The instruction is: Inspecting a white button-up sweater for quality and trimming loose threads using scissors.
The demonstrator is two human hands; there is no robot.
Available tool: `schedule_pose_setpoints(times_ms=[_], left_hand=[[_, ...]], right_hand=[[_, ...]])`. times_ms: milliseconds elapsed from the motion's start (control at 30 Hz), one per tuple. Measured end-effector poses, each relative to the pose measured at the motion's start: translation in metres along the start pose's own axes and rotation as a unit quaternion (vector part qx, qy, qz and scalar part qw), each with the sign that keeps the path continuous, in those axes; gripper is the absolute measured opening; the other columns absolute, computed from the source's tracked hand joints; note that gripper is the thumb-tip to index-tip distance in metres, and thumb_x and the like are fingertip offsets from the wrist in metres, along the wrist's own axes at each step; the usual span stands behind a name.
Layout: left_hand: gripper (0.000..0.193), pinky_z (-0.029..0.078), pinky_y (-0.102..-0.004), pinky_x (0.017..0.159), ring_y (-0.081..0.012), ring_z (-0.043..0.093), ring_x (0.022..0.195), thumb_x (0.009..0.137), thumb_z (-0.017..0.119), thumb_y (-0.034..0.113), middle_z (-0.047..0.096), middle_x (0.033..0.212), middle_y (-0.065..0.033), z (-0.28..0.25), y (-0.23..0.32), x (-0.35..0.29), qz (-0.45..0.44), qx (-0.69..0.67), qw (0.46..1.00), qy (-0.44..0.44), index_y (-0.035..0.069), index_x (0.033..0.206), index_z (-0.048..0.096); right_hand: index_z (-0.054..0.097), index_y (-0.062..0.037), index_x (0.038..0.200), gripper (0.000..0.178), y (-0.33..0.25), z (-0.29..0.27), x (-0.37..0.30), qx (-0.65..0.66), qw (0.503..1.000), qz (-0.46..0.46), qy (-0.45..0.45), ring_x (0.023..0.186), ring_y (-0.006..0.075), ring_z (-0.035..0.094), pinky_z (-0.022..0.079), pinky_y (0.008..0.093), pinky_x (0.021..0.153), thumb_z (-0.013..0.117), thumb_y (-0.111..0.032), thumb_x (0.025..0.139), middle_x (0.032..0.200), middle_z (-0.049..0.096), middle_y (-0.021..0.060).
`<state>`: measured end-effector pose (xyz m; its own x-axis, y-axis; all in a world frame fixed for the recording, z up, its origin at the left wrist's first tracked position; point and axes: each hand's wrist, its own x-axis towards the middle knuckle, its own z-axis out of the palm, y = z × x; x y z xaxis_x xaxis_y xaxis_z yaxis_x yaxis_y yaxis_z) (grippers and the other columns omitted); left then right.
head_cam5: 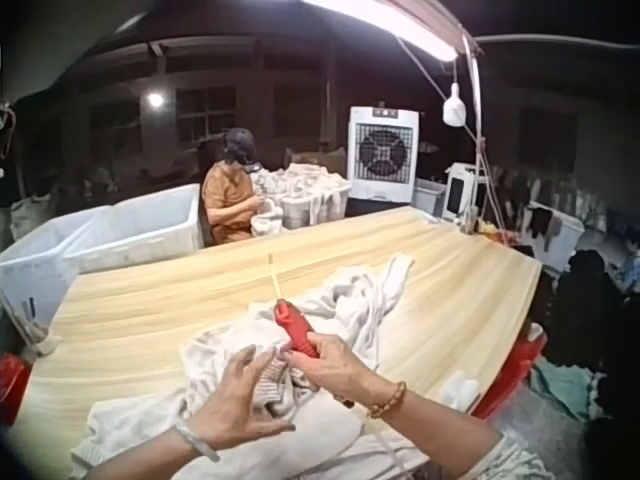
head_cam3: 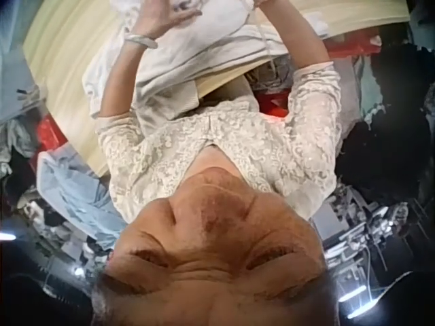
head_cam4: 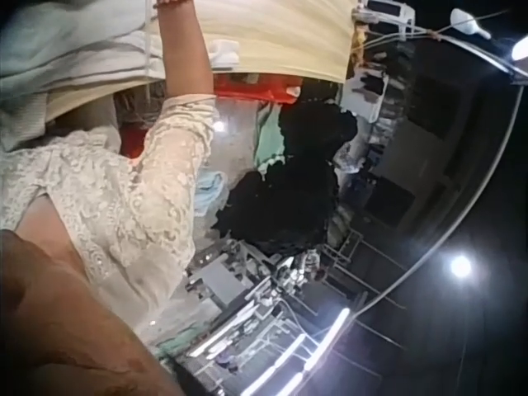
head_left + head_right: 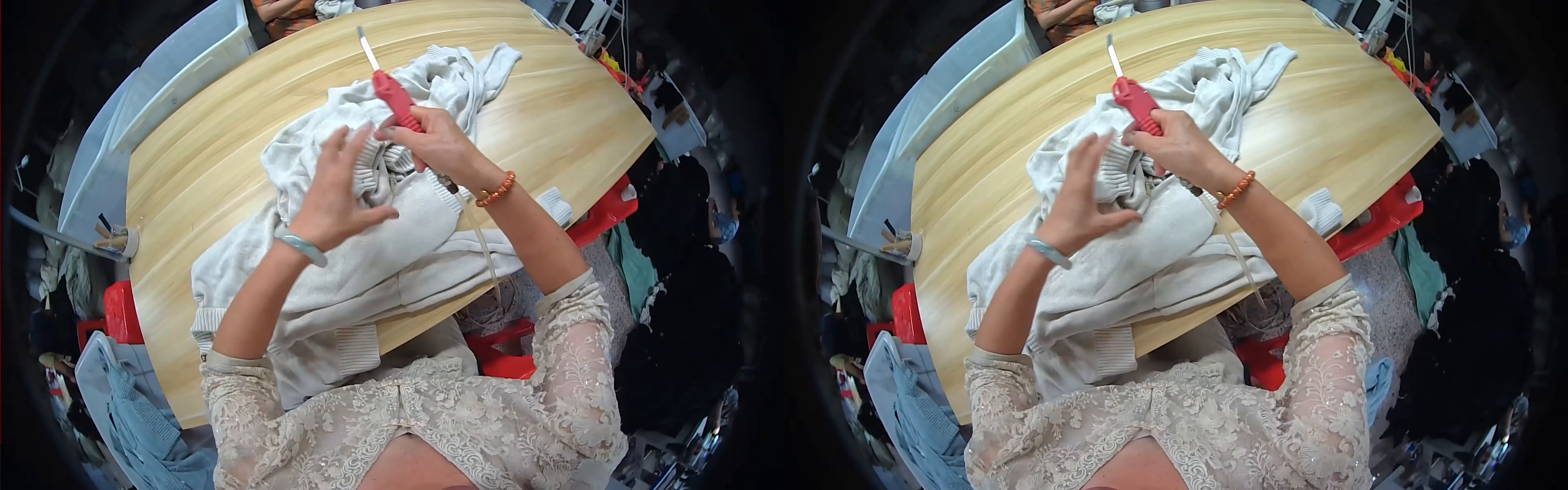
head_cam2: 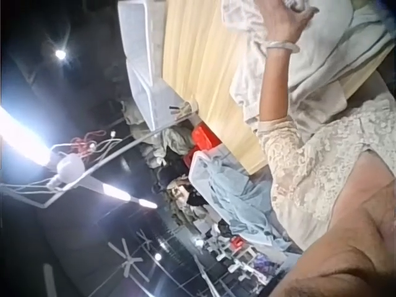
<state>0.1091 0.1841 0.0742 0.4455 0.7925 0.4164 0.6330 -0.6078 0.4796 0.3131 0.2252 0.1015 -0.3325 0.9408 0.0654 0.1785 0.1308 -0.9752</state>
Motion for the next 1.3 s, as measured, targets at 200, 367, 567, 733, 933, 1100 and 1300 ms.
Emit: schedule_pose_setpoints(times_ms=[200,367,567,733,933,1100,1300], left_hand=[[0.065,0.044,-0.0457,0.094,-0.0375,0.051,0.116,0.072,0.075,0.014,0.052,0.128,-0.021,0.038,-0.041,0.008,-0.052,0.133,0.99,0.017,0.01,0.132,0.05],[0.033,0.048,-0.0446,0.084,-0.0347,0.058,0.099,0.081,0.062,0.011,0.063,0.105,-0.0168,0.029,-0.077,0.006,-0.104,0.108,0.989,0.006,0.007,0.113,0.063],[0.02,0.046,-0.0203,0.068,-0.0038,0.057,0.076,0.092,0.062,0.011,0.065,0.088,0.0022,-0.055,-0.066,0.023,-0.129,-0.374,0.909,0.135,0.004,0.109,0.066],[0.034,0.045,-0.0222,0.088,-0.0059,0.057,0.095,0.095,0.058,0.012,0.064,0.106,-0.0009,-0.188,-0.031,0.014,-0.021,-0.294,0.939,0.175,0.0,0.126,0.058],[0.025,0.045,-0.0263,0.096,-0.0102,0.059,0.107,0.098,0.055,0.013,0.065,0.115,-0.0032,-0.269,-0.032,-0.001,0.007,0.01,0.979,0.205,0.003,0.118,0.063],[0.016,0.049,-0.0431,0.071,-0.0352,0.061,0.081,0.093,0.056,0.018,0.061,0.085,-0.0164,-0.257,-0.096,-0.016,-0.114,0.431,0.884,0.144,0.005,0.098,0.064],[0.031,0.048,-0.0486,0.083,-0.0415,0.061,0.093,0.092,0.05,0.032,0.064,0.096,-0.0213,-0.216,-0.124,0.062,-0.193,0.382,0.892,0.148,0.004,0.096,0.063]], right_hand=[[0.061,0.0068,0.108,0.037,0.029,-0.014,0.004,-0.15,0.987,0.054,0.031,0.054,0.0075,0.056,0.046,0.0237,0.046,0.068,-0.022,0.087,0.078,0.062,0.0034],[0.06,0.0077,0.102,0.051,0.055,-0.042,-0.001,-0.282,0.952,0.106,0.06,0.071,0.0224,0.065,0.053,0.0331,0.063,0.079,-0.03,0.073,0.09,0.067,0.0164],[0.058,0.003,0.105,0.054,0.083,-0.008,0.001,-0.414,0.908,0.043,0.055,0.103,0.0373,0.063,0.051,0.0444,0.088,0.081,-0.031,0.07,0.107,0.065,0.0241],[0.064,0.0019,0.091,0.016,0.1,0.003,0.038,-0.47,0.865,0.015,0.174,0.085,0.0381,0.068,0.055,0.046,0.075,0.058,-0.008,0.081,0.091,0.068,0.0239],[0.071,-0.001,0.088,0.02,0.105,-0.031,0.07,-0.468,0.856,0.053,0.212,0.084,0.0366,0.07,0.055,0.0459,0.075,0.054,-0.012,0.083,0.087,0.069,0.0238],[0.066,-0.0005,0.1,0.028,0.086,-0.078,0.076,-0.433,0.867,0.116,0.218,0.1,0.037,0.065,0.053,0.0453,0.085,0.06,-0.014,0.076,0.106,0.067,0.0223],[0.064,-0.0038,0.098,0.029,0.014,-0.2,0.054,-0.409,0.836,0.057,0.361,0.091,0.0391,0.067,0.052,0.0489,0.077,0.056,-0.021,0.076,0.094,0.067,0.0239]])
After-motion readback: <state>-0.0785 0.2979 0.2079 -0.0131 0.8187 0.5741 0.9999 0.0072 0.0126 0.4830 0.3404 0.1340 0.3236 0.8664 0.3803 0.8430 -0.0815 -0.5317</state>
